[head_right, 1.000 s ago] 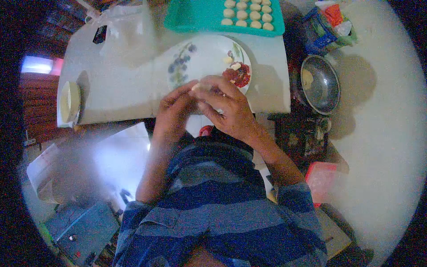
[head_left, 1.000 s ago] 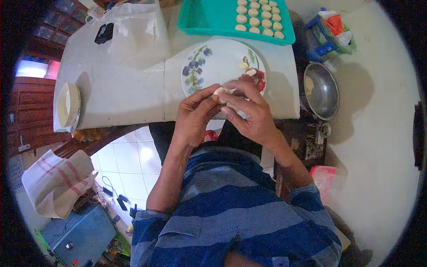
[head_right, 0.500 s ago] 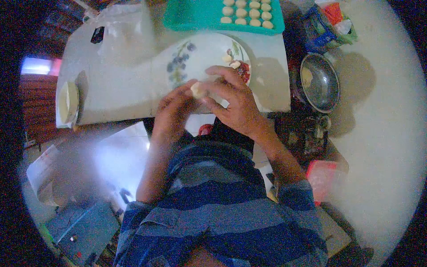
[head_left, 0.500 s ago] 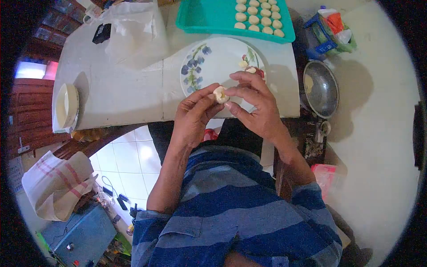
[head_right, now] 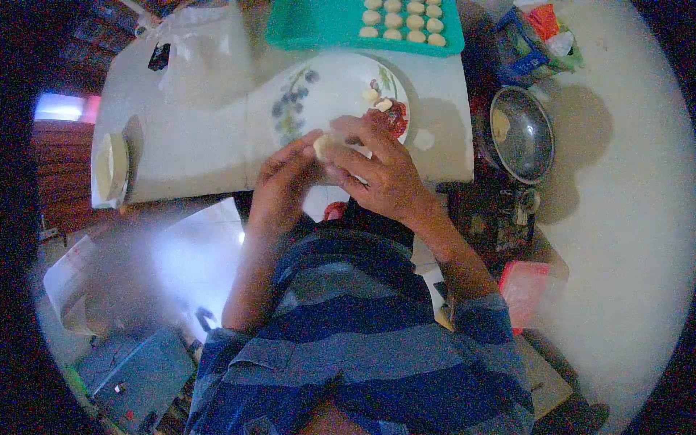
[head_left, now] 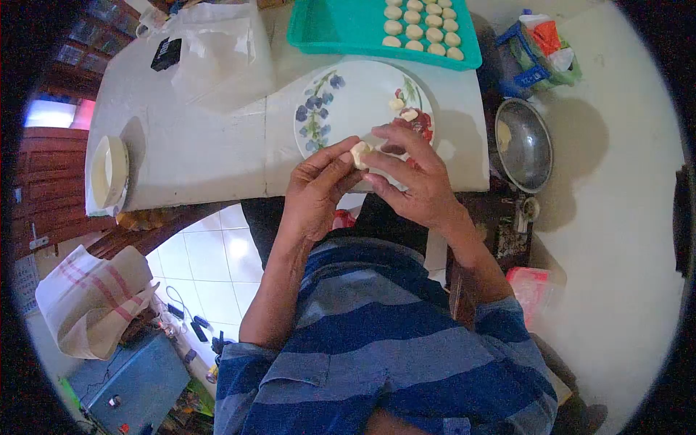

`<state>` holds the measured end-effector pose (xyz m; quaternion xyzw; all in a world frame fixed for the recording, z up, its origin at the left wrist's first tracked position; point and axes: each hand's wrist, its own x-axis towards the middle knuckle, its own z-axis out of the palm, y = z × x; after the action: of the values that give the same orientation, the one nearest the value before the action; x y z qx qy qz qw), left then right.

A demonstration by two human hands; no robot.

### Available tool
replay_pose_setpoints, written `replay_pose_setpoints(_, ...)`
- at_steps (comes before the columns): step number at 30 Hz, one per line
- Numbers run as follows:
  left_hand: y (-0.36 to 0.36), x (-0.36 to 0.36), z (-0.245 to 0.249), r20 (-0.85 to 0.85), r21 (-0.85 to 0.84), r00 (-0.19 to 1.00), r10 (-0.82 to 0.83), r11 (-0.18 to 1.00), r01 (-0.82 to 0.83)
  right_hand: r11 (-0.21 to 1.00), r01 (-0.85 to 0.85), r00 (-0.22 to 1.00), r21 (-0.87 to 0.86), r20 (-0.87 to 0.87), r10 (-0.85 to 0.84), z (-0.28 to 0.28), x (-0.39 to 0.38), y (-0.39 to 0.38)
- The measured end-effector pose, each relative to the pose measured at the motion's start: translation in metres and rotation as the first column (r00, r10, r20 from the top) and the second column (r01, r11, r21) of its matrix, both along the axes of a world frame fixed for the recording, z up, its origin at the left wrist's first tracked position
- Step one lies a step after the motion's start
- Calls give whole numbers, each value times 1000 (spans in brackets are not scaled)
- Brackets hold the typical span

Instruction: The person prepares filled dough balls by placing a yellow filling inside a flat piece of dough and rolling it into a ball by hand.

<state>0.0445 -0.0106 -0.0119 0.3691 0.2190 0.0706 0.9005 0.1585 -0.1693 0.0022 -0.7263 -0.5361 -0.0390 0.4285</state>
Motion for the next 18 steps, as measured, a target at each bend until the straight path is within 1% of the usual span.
replay_pose_setpoints(3,-2,1,6,-26,41,1000,2,999,-1,1000,8,999,11,32,-8,-2,0,0)
replay_pose_setpoints(5,-3,1,8,-45,71,999,5,997,-1,1000,-4,996,-7,93,4,-2,1,1)
replay_pose_setpoints(7,-3,1,8,-48,148,999,-24,989,31,1000,9,997,-24,81,-7,0,-1,1)
replay_pose_setpoints(9,-2,-1,4,-37,152,999,-29,988,34,999,22,997,-41,70,-19,0,-1,1)
replay_pose_setpoints(11,0,-3,-1,-25,156,999,-34,987,37,998,-40,998,-42,-57,38,-3,2,0)
replay_pose_setpoints(13,1,-3,-3,-2,7,1000,-30,1000,30,999,-21,996,-31,-91,18,1,1,1)
replay_pose_setpoints(14,1,-2,-3,-2,6,1000,-30,1000,30,1000,-2,992,-22,-125,-1,2,0,2)
replay_pose_setpoints(17,-1,0,3,-4,14,1000,-20,1000,20,998,14,995,-64,-97,-20,-1,-1,2)
replay_pose_setpoints(18,-2,1,2,-18,63,1000,-17,998,18,998,14,995,-64,-97,-20,0,-2,2)
